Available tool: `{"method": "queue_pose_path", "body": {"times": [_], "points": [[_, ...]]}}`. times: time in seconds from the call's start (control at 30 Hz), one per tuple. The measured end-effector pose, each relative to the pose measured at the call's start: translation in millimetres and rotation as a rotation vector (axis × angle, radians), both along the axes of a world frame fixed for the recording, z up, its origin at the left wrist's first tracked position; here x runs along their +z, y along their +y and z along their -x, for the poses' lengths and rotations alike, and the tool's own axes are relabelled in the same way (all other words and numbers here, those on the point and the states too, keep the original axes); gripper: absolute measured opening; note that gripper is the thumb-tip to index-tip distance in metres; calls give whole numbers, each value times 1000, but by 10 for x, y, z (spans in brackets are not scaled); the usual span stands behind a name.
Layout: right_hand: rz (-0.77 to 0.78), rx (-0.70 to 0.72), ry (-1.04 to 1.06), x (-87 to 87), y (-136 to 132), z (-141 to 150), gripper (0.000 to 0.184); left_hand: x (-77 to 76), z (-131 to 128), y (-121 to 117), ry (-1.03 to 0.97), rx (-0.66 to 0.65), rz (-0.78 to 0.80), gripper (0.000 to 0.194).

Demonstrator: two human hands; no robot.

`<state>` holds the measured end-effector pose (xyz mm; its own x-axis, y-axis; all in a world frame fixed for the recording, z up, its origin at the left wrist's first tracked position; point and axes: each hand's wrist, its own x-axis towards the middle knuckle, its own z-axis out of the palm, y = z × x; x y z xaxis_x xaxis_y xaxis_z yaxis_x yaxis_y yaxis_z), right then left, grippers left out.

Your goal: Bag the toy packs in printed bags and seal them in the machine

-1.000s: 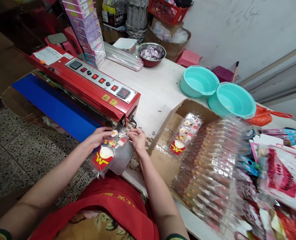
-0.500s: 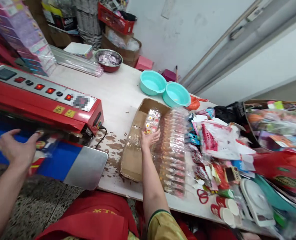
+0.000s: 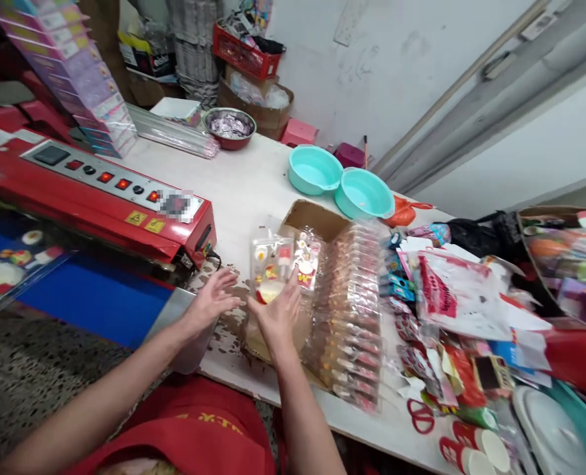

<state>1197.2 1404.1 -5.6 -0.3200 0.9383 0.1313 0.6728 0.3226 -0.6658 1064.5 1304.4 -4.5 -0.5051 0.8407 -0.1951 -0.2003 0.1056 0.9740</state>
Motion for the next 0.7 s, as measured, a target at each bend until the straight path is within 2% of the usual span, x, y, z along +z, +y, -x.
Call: {"method": "queue_pose_path", "body": {"times": [0.07, 0.13, 0.2, 0.27, 0.37, 0.4, 0.43, 0.53, 0.6, 0.63, 0.7], "points": [[66, 148, 130, 74, -254, 29, 122, 74, 27, 80, -241, -58, -69, 72], [183, 196, 300, 133, -304, 76, 124, 121, 128, 11, -343, -69, -73, 66], [328, 211, 465, 207, -165, 149, 124, 142, 252, -167, -361, -82, -15, 64], [501, 329, 559, 285, 60, 245, 111, 135, 364, -389, -376, -149, 49, 63], [768, 650, 520, 334, 310, 416, 54, 80, 486, -692, -403, -248, 109, 61], [839, 726, 473, 323, 337, 472, 39, 54, 518, -777, -411, -259, 128, 60], [898, 773, 424, 300, 337, 523, 31, 27, 549, -853, -414, -258, 151, 60], [1008, 791, 361, 190, 242, 627, 30, -43, 643, -1037, -410, -234, 199, 58], [1045, 804, 392, 117, 170, 657, 39, -69, 712, -1129, -405, -224, 201, 58], [1045, 828, 407, 89, 145, 664, 41, -75, 746, -1166, -405, -222, 196, 59], [998, 899, 395, 59, 124, 670, 32, -70, 809, -1223, -405, -220, 197, 59]]}}
